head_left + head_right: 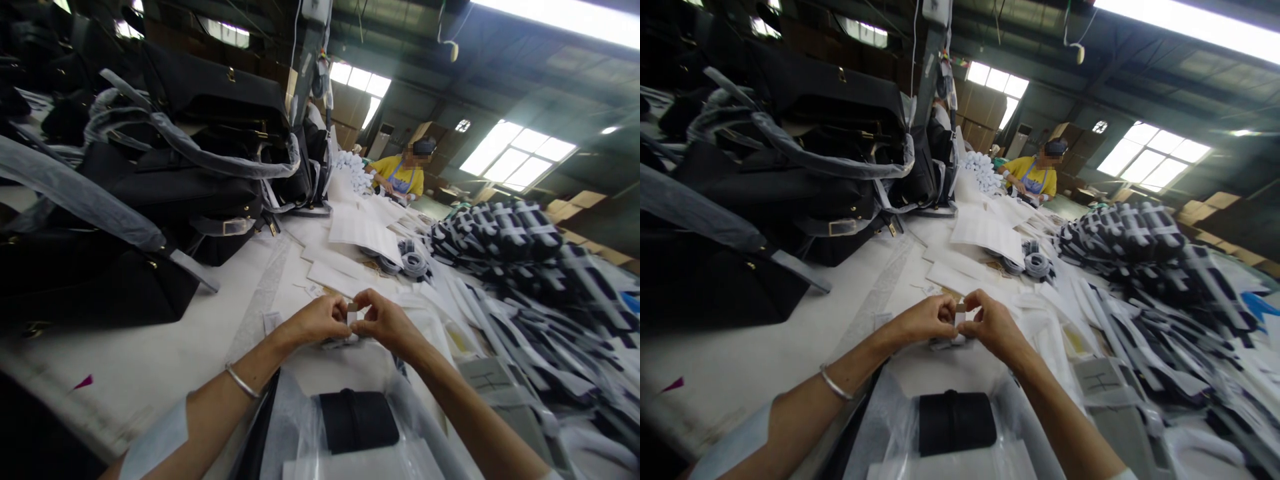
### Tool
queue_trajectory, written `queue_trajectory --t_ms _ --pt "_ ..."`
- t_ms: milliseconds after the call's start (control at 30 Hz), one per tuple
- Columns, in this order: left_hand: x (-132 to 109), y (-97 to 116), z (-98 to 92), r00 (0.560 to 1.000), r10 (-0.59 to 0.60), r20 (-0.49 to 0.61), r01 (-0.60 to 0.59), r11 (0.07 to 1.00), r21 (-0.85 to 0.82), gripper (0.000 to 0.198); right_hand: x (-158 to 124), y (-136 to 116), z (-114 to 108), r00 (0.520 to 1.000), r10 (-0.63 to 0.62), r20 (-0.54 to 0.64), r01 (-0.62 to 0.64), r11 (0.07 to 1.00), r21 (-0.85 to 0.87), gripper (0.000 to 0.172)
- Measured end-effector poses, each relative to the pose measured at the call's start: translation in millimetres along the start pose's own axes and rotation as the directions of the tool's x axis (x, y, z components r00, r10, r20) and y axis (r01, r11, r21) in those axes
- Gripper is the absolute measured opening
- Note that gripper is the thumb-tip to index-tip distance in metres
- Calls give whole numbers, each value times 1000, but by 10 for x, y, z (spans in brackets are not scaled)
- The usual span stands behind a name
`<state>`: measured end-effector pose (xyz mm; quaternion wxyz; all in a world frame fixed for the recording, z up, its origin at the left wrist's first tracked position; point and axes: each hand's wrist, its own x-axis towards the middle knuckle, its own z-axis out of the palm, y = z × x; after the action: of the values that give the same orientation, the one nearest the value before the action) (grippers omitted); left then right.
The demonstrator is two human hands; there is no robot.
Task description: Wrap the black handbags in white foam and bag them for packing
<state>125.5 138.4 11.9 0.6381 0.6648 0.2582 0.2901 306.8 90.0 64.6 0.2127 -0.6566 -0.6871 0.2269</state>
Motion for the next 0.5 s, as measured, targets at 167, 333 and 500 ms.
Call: queue_trajectory --t_ms 167,333,500 --pt "6 -22 18 998 19 -60 -15 997 74 32 -19 -73 -9 993 -61 98 52 995 88 4" --pt "10 -46 -22 1000 -8 -5 9 993 119 30 -21 -124 -71 972 -203 118 217 969 -119 12" --pt "-5 -40 -26 998 -5 58 -5 987 162 17 -1 -106 -92 944 -308 122 331 892 -309 18"
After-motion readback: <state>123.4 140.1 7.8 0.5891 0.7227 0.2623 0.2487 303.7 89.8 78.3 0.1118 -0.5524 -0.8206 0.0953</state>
